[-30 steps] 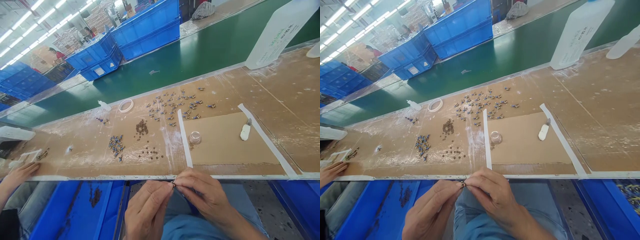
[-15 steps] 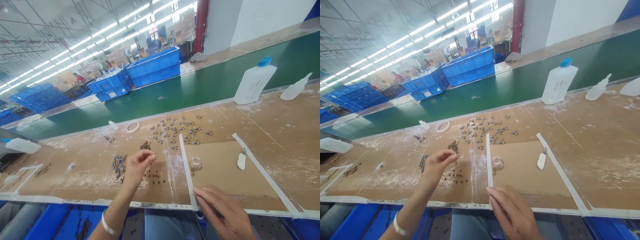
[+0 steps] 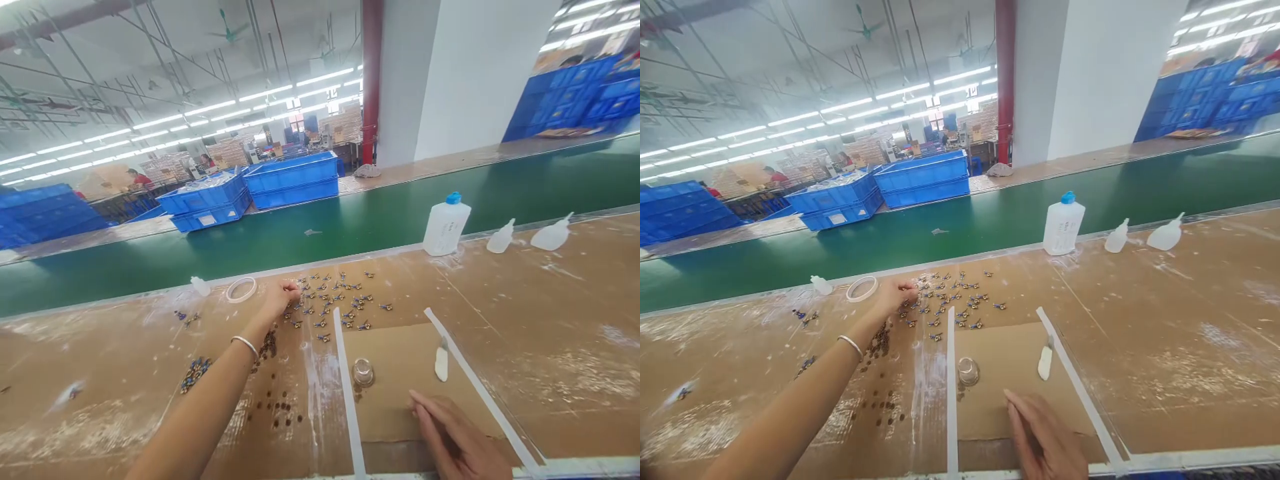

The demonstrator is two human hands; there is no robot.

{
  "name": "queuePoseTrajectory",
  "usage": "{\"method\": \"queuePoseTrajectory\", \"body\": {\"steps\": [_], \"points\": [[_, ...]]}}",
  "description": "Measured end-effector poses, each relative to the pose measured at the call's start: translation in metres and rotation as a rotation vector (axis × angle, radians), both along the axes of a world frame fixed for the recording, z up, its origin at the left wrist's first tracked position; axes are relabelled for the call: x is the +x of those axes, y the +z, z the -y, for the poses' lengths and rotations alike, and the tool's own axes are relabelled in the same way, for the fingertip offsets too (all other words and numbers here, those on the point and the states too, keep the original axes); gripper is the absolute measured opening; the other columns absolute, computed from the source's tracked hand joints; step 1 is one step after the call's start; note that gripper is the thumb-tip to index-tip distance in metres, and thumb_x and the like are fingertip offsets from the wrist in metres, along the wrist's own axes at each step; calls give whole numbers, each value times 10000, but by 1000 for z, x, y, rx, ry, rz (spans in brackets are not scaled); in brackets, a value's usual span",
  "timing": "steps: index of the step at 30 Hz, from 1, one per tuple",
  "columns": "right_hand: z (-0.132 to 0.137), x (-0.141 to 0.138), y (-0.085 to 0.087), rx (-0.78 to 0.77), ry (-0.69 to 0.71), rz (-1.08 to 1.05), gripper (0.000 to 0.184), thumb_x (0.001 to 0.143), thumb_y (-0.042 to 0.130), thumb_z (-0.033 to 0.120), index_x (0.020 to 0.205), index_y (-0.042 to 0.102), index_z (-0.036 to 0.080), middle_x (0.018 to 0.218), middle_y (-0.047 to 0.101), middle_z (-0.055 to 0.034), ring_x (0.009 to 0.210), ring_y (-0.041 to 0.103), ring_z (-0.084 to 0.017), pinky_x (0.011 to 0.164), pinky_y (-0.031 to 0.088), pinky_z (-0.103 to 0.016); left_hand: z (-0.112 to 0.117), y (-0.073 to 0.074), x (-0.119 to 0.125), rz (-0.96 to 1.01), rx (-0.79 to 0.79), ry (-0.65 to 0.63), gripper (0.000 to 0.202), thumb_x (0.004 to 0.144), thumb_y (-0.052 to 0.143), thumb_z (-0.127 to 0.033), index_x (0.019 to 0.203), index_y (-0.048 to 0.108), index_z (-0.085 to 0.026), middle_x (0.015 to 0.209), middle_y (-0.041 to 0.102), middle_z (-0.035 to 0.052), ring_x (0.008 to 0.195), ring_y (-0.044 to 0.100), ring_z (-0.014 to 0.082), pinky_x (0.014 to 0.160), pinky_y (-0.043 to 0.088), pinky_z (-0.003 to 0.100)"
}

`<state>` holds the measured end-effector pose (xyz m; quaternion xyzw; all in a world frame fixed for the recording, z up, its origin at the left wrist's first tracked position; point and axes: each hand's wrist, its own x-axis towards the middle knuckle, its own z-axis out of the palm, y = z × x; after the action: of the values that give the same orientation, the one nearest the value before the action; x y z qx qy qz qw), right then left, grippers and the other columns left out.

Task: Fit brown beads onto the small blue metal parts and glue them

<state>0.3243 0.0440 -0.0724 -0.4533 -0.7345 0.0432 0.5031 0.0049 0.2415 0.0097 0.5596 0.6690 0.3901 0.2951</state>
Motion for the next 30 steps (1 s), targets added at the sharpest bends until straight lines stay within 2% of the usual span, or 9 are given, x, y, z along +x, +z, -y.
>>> {"method": "queuePoseTrajectory", "body": {"steps": [5, 8, 11, 14, 16, 21, 25, 27, 30], "points": [[4, -8, 8, -17, 21, -160, 210, 887, 589, 174, 1076, 665, 222, 924, 726, -32, 801, 712, -138, 730, 582, -176, 1, 17, 0, -83, 61, -17, 314, 488, 837, -447, 588, 716, -175, 608, 711, 59, 585, 600, 193, 555, 462, 279], [1, -7, 24, -37, -54, -115, 198, 959, 472, 211, 1053, 646, 210, 855, 710, -28, 773, 696, -118, 688, 579, -181, 11, 18, -25, -113, 103, -107, 468, 434, 848, -563, 721, 763, -203, 823, 770, 74, 835, 670, 290, 728, 531, 356], [-28, 4, 48, -164, -92, -5, 259, 997, 409, 262, 1109, 638, 221, 1003, 703, -49, 954, 678, -133, 832, 576, -250, 8, -3, -64, -408, 251, -216, 665, 536, 745, -730, 1053, 734, -311, 1246, 693, -20, 1157, 613, 346, 976, 474, 477], [-78, 24, 71, -342, 21, 126, 344, 956, 536, 392, 1274, 571, 266, 1293, 607, -58, 1223, 564, -190, 1045, 488, -377, 16, -8, -78, -619, 155, -332, 783, 578, 714, -729, 1241, 637, -319, 1402, 600, 36, 1265, 554, 393, 1041, 429, 531], [-119, 32, 76, -467, 133, 219, 532, 886, 645, 446, 1355, 499, 242, 1423, 494, -96, 1291, 498, -247, 1079, 446, -466, 31, 4, -68, -770, 30, -408, 835, 615, 736, -627, 1337, 578, -238, 1473, 518, 143, 1329, 487, 418, 1069, 405, 518], [-199, 18, 59, -645, 303, 462, 562, 913, 604, 449, 1399, 439, 221, 1514, 342, -117, 1374, 359, -323, 1121, 314, -612, 53, 28, -23, -937, -161, -448, 953, 715, 712, -547, 1512, 353, -168, 1584, 282, 238, 1460, 250, 430, 1139, 241, 584], [-211, 3, 46, -664, 395, 624, 848, 868, 575, 627, 1535, 199, 262, 1617, 97, -127, 1475, 110, -387, 1170, 124, -663, 63, 18, -3, -955, -243, -561, 1114, 724, 633, -723, 1572, 165, -172, 1636, 72, 202, 1503, 27, 403, 1174, 92, 615], [-207, -3, 42, -645, 437, 684, 976, 827, 513, 750, 1556, 58, 286, 1629, -1, -112, 1486, -5, -396, 1172, 51, -665, 66, 8, 2, -977, -182, -643, 1117, 741, 541, -798, 1580, 116, -194, 1643, 19, 176, 1505, -18, 396, 1171, 27, 638], [-203, -16, 40, -579, 495, 751, 1033, 787, 451, 834, 1546, -17, 312, 1628, -44, -82, 1481, -57, -406, 1147, 8, -694, 64, -7, 6, -979, -22, -740, 1033, 794, 391, -827, 1582, 106, -225, 1651, 18, 152, 1508, -24, 396, 1154, -33, 672]]}}
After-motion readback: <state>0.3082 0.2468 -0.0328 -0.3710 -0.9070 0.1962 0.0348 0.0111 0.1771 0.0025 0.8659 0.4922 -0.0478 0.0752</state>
